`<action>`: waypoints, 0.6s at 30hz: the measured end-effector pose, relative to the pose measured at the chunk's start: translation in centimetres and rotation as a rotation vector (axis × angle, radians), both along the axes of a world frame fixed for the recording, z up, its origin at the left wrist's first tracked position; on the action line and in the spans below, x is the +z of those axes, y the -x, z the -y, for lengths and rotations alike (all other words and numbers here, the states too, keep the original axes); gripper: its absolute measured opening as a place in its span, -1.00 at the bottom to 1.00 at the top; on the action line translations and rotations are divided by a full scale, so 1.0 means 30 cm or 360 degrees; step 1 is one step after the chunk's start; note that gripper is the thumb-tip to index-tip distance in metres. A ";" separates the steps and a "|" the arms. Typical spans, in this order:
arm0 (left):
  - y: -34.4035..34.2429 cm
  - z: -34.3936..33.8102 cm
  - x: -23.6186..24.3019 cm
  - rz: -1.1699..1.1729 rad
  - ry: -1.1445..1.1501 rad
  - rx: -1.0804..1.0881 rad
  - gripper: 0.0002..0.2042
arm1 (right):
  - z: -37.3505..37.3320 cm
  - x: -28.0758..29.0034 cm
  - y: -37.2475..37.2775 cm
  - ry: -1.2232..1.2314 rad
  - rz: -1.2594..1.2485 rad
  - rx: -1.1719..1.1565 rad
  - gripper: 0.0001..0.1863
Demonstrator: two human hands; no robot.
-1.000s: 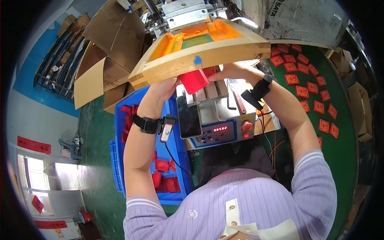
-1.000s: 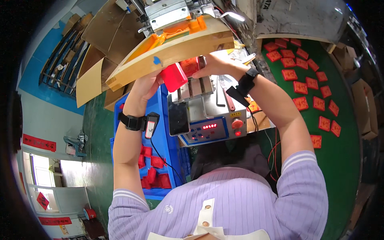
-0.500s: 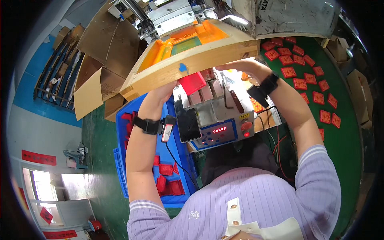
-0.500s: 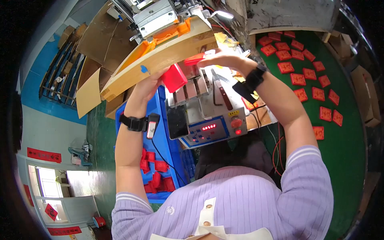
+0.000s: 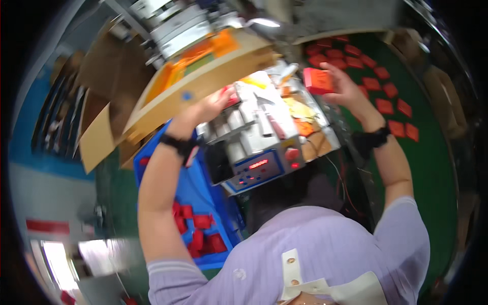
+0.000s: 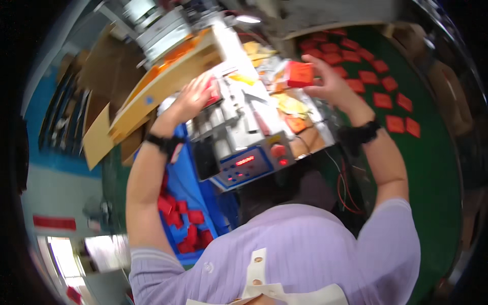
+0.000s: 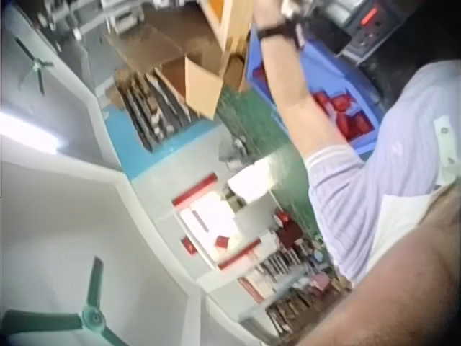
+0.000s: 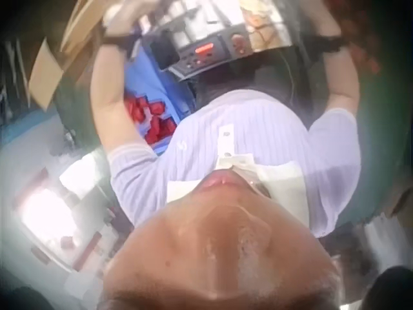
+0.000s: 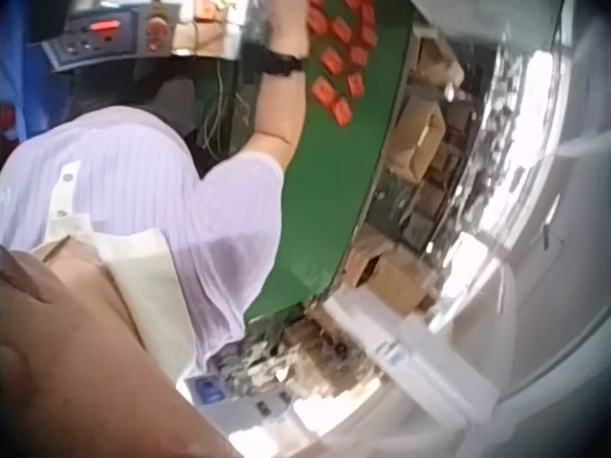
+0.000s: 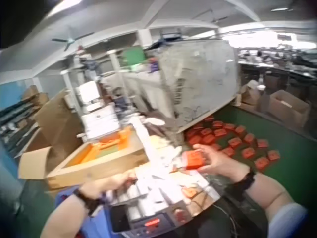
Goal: Operating a pad printing machine to apply designs to small red tags.
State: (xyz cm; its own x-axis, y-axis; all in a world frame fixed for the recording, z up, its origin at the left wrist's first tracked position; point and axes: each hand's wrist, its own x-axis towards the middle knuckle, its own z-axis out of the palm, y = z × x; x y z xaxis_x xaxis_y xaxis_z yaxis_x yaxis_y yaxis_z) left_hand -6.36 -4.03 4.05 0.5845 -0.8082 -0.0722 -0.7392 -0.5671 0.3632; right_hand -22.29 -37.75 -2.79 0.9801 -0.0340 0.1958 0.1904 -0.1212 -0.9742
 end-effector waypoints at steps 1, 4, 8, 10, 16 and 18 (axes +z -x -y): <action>0.027 -0.022 -0.010 0.0148 0.0037 -0.0116 -0.55 | -0.020 -0.009 0.019 -0.0017 -0.0006 0.0006 -0.10; 0.150 -0.070 -0.069 0.0546 0.0249 -0.0465 -0.59 | -0.013 -0.037 0.117 0.0334 -0.0002 -0.0199 -0.10; 0.376 -0.122 0.005 -0.0314 0.0606 -0.0448 -0.74 | 0.155 -0.096 0.345 0.0393 -0.0221 -0.0695 -0.08; 0.424 -0.237 -0.010 -0.0444 0.0896 -0.0217 -0.65 | 0.282 -0.194 0.446 0.0411 -0.0269 -0.1059 -0.07; 0.409 -0.659 -0.108 -0.0208 0.1508 0.0700 -0.70 | 0.666 -0.523 0.737 0.0772 -0.0455 -0.1509 -0.39; 0.421 -0.731 -0.125 0.0277 0.1028 0.1118 -0.73 | 0.718 -0.556 0.808 0.0691 -0.0422 -0.1321 -0.54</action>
